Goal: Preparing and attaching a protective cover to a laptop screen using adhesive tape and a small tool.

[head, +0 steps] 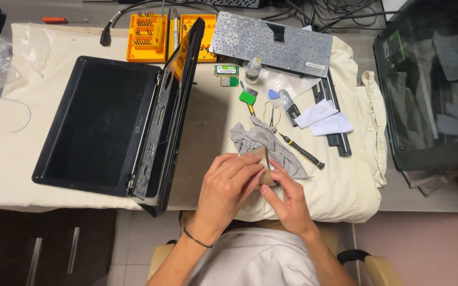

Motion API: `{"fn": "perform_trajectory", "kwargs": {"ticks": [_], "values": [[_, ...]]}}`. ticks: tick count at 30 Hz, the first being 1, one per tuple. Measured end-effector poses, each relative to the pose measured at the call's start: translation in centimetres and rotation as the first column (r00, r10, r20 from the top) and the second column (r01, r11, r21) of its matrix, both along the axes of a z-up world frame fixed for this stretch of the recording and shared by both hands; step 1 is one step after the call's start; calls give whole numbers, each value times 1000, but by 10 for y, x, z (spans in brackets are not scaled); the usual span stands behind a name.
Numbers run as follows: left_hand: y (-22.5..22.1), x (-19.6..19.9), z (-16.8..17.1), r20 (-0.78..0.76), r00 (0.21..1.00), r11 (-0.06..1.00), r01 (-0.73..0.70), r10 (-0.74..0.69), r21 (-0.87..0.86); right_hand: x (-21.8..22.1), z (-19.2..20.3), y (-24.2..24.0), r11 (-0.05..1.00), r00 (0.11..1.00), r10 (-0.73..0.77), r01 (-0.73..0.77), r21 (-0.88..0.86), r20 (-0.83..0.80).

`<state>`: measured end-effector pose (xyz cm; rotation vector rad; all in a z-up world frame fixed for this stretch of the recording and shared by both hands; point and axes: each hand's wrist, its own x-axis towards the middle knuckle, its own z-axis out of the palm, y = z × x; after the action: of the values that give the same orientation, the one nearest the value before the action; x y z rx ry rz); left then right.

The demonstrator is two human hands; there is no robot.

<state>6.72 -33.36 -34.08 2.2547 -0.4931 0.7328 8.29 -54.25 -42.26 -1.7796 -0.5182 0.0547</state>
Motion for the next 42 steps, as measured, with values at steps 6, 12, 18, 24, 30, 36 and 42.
{"fn": "perform_trajectory", "kwargs": {"ticks": [6, 12, 18, 24, 30, 36, 42], "values": [[4, 6, 1, -29, 999, 1000, 26, -25, 6, -1, -20, -4, 998, 998, -45, 47, 40, -34], [-1, 11, 1, -31, 999, 999, 33, -33, 6, 1, -18, -4, 991, 989, -17, 36, 131, -146], [-3, 13, 1, -20, 1000, 1000, 19, -20, -12, 1, -10, -2, 992, 992, -40, 53, 111, -119], [-6, 14, -5, 10, 1000, 1000, -30, 30, 1, 1, 6, 4, 993, 998, -16, 23, 112, -59], [10, 12, 2, -104, 994, 999, 47, -45, 18, 3, 2, 2, 994, 998, -3, 9, 108, -59], [12, 6, -1, -117, 988, 982, 121, -105, 147, 4, 21, 5, 999, 1000, 25, -24, 26, -18], [11, 4, 11, -96, 991, 969, 111, -92, 220, 2, 37, 8, 988, 998, 55, -49, -149, 42]]}}
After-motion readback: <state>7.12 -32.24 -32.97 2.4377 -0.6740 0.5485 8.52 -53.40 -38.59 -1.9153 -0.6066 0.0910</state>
